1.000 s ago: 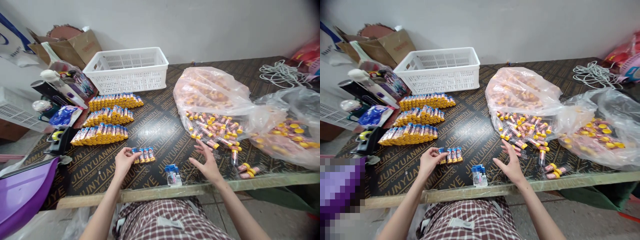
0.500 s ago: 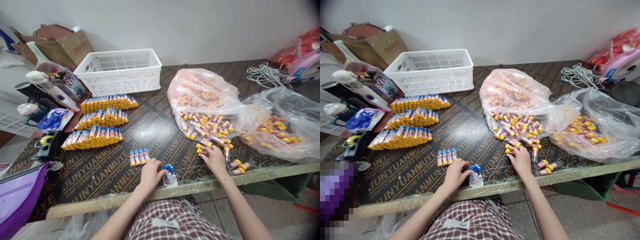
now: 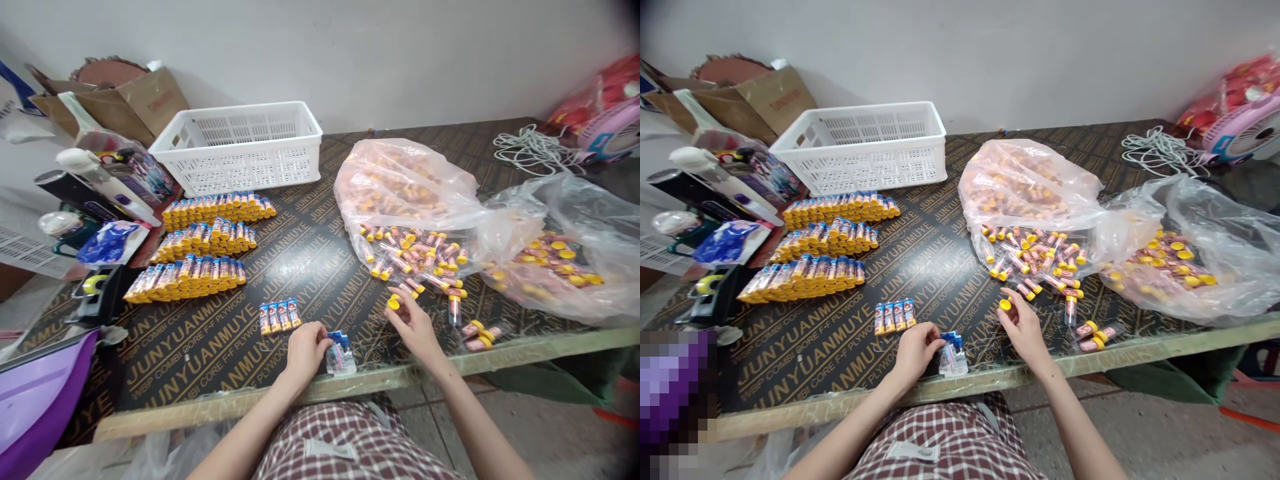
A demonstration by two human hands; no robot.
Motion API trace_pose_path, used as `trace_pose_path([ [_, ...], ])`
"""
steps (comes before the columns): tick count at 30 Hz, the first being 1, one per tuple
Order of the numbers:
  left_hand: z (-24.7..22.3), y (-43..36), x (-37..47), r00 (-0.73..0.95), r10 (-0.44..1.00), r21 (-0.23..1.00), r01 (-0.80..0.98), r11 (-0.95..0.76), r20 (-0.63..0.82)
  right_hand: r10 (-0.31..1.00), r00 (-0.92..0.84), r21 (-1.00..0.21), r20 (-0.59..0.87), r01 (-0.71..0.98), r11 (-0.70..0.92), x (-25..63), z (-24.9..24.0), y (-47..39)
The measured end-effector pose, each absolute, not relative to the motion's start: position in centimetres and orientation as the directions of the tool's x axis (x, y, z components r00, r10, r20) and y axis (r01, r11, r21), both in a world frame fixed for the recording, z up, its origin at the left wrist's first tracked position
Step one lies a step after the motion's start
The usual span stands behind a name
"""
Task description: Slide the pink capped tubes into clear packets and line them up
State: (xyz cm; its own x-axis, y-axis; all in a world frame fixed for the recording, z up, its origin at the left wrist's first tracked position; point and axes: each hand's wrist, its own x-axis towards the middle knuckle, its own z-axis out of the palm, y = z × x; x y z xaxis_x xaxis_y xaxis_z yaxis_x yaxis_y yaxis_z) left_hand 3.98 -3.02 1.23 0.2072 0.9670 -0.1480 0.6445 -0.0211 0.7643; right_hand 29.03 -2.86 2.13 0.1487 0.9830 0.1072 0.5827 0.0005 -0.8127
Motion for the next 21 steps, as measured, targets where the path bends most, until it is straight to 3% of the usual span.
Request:
trace_pose_path([
  [2,1.6,-2.8,4.0,0.174,0.973,0.833,0.552,0.030,-0.150,0.989,0.128,-0.886,0.068,0.464,0.000,28.0,2.8,-3.1],
  [5,2.3,-2.0,4.0,0.114,0.957,0.944,0.234,0.234,-0.266,0.989,0.133,-0.952,0.059,0.306,0.016,26.6,3.3,-3.6],
  [8,3.0,-0.9,3.8,0.096,0.902,0.894,-0.127,0.430,-0.421,0.987,0.134,-0.981,0.093,0.181,0.068,25.1,3.6,-4.1],
  [10,3.6,-0.2,3.5,0.095,0.883,0.842,-0.267,0.468,-0.460,0.985,0.124,-0.986,0.122,0.125,0.107,24.1,3.8,-4.5],
  [16,4.3,0.9,3.0,0.052,0.865,0.755,-0.463,0.465,-0.500,0.960,0.121,-0.955,0.251,0.195,0.225,22.5,4.4,-5.3],
  [21,4.4,1.0,2.9,-0.014,0.861,0.756,-0.485,0.440,-0.509,0.947,0.078,-0.922,0.312,0.266,0.282,21.9,4.7,-5.6],
])
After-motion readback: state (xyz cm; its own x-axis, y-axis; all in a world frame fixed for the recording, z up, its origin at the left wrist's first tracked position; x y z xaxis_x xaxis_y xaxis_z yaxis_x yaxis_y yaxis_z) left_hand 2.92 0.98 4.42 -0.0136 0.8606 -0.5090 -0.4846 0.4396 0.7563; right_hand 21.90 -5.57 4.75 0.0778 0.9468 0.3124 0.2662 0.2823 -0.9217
